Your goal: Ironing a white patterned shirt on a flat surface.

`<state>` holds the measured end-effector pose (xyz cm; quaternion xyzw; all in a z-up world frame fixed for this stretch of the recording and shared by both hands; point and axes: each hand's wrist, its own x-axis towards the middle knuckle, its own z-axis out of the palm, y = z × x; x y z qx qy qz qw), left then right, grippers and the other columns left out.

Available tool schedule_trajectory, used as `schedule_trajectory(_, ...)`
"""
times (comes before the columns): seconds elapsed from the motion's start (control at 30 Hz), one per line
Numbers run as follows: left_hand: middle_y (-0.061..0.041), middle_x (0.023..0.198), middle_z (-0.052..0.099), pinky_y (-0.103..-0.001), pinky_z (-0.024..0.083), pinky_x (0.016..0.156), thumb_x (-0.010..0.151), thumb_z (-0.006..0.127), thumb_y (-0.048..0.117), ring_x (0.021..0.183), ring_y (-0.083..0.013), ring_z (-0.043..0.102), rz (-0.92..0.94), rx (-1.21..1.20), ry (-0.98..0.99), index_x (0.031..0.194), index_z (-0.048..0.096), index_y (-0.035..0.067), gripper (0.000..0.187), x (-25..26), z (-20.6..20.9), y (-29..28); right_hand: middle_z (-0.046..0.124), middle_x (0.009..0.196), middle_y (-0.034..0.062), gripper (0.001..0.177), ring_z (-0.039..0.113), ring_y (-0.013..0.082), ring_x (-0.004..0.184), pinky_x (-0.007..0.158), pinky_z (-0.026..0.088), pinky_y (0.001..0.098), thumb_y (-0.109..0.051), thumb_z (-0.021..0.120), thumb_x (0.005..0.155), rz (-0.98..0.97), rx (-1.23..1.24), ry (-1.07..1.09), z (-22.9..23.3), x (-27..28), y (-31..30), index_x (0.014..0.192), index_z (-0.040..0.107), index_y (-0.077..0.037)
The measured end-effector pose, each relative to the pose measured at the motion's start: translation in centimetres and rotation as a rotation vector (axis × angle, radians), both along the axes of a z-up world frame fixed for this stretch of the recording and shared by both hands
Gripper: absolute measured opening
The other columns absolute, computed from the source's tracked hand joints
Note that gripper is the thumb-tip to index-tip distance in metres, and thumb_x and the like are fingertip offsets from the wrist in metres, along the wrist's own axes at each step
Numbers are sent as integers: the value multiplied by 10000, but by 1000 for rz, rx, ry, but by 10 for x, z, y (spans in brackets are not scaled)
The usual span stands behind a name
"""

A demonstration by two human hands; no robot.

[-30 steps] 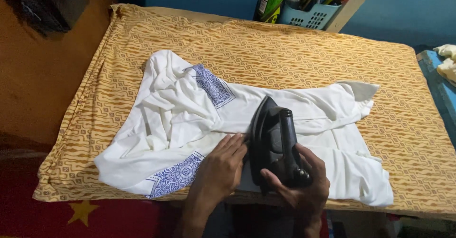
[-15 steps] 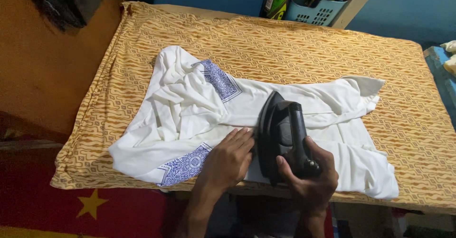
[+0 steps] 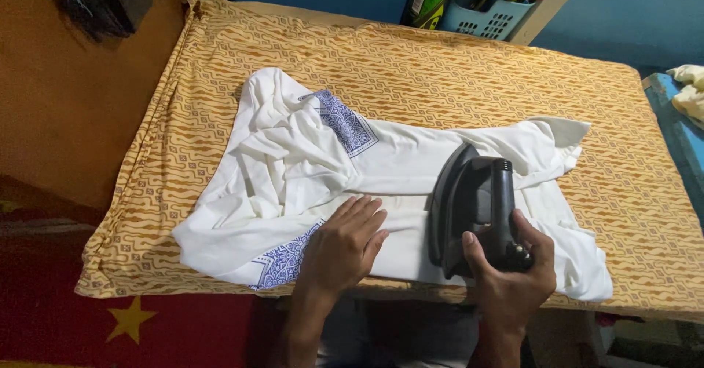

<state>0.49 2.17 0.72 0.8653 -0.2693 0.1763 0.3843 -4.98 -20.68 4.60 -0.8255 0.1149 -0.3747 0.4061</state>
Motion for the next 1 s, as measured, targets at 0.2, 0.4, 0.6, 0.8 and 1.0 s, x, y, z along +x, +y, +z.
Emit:
schedule_trajectory(0.2,-212,1304,681,-465,422,1148,936,706,188,1280,-376,607,-16,27,5,1191,687,-33,338,1,4,0,719,1109,117,703,698,171,981,886,573,314,-161,948,703,47,-51,45,3,-2,17,1316,649,10)
schedule_trajectory(0.4,-205,1318,685,-448,430,1161,871,692,139,1307,-363,612,9,70,3,1142,689,-18,313,-2,9,1,747,1035,102,692,743,173,915,841,594,291,-184,936,691,159,-41,40,-4,3,29,1297,657,-3)
schedule_trajectory(0.6,-209,1300,689,-458,437,1142,946,704,206,1273,-367,622,-1,39,3,1204,687,-26,347,-2,10,0,721,1142,170,690,697,208,1029,922,568,335,-125,947,724,18,-115,34,-11,2,-5,1331,651,19)
schedule_trajectory(0.8,-197,1327,686,-451,437,1145,958,687,216,1290,-358,618,20,34,21,1237,693,-14,361,-2,7,-2,673,1208,188,651,694,226,1068,902,597,325,-98,921,813,-95,57,-2,-1,-4,-25,1378,625,33)
schedule_trajectory(1.0,-202,1317,684,-460,429,1134,954,691,227,1281,-364,611,31,70,26,1228,690,-13,365,-2,8,-3,693,1258,220,679,691,275,1147,1009,572,361,-101,952,802,-70,-141,-35,-11,-12,-34,1372,618,55)
